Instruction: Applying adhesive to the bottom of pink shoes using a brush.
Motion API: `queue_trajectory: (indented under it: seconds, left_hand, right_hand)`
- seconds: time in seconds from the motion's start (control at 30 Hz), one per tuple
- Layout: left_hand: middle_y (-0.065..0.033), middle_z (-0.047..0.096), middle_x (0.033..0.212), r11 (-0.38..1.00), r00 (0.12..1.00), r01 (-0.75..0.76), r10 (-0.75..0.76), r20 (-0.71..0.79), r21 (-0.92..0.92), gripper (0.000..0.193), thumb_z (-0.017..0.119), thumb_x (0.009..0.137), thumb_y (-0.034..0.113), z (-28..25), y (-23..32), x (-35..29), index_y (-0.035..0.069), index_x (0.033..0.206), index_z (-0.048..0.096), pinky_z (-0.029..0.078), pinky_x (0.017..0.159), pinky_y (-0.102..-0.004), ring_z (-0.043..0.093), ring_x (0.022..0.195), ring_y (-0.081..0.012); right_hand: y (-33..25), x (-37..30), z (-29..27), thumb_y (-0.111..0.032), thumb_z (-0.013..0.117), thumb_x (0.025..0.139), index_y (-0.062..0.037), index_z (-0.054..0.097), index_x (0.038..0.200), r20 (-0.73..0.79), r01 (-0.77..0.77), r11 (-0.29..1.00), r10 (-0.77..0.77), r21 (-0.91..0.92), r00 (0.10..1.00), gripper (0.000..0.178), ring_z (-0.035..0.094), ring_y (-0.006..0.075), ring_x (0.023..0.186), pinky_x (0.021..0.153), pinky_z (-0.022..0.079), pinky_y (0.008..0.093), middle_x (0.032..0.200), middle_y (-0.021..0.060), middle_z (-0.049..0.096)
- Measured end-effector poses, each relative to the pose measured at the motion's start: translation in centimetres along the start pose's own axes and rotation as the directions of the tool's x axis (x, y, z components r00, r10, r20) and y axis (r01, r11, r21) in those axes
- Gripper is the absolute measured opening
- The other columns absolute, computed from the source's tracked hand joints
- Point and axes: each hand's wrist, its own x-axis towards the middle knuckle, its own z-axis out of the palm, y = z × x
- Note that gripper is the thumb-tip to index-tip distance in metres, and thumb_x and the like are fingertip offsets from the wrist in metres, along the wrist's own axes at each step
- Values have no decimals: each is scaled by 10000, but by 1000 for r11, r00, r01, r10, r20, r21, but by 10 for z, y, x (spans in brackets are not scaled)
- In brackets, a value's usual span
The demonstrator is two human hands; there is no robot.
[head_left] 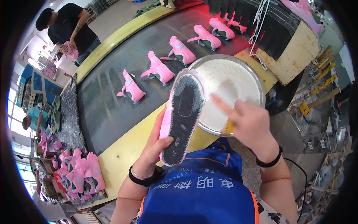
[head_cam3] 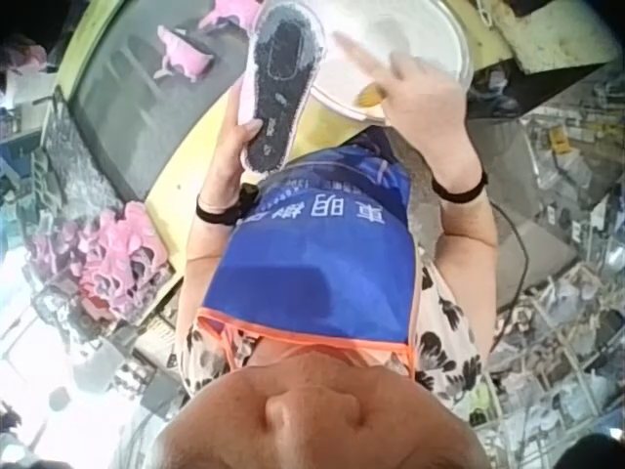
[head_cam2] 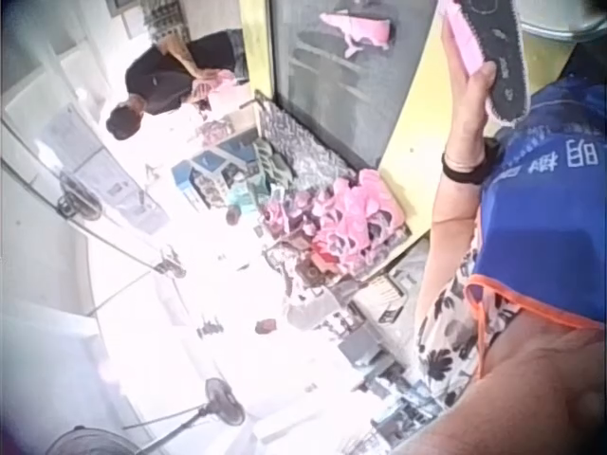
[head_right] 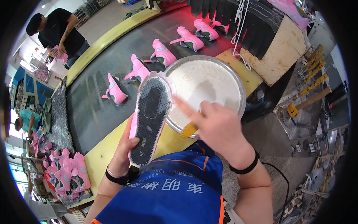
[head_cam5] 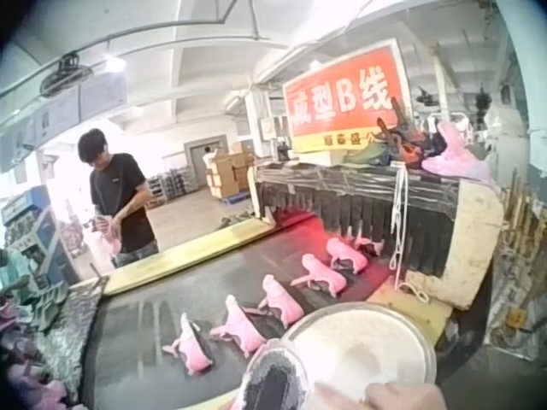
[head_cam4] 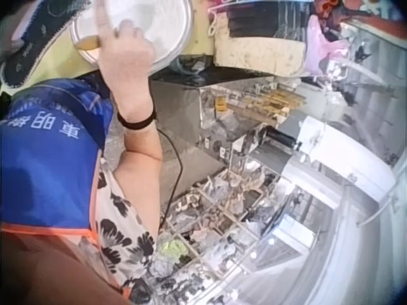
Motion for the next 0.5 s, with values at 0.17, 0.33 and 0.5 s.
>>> queue_trajectory:
  seconds: [0.17, 0.33, 0.5]
  left_hand:
    - [-194, 417, 1514, 951, 995, -80, 57, 86, 299, 987, 696, 760, 210, -7, -12, -1, 20, 1591, 199, 320, 1175, -408, 421, 1421, -295]
    - [-230, 442, 1506, 905, 990, -127, 89, 112, 406, 1034, 707, 749, 314, -6, -25, 0, 5, 1587, 185, 381, 1156, -413, 486, 1393, -319]
    - [-201, 392, 1514, 917, 994, -87, 52, 100, 389, 986, 726, 767, 167, -8, -24, -4, 15, 1587, 200, 295, 1188, -409, 390, 1429, -298]
  right_hand:
    - [-16, 19, -12, 57, 701, 888, -40, 653, 1116, -367, -149, 709, 519, 689, 772, 253, 602, 72, 648, 560, 489, 219, 809, 9, 609]
    - [-32, 27, 4, -22, 747, 920, -10, 571, 947, -74, -194, 303, 689, 933, 721, 178, 610, 55, 636, 564, 479, 192, 765, 30, 637]
    - [-46, 34, 13, -60, 751, 931, -20, 561, 897, 17, -174, 143, 722, 974, 691, 197, 583, 37, 592, 515, 439, 187, 725, 30, 639]
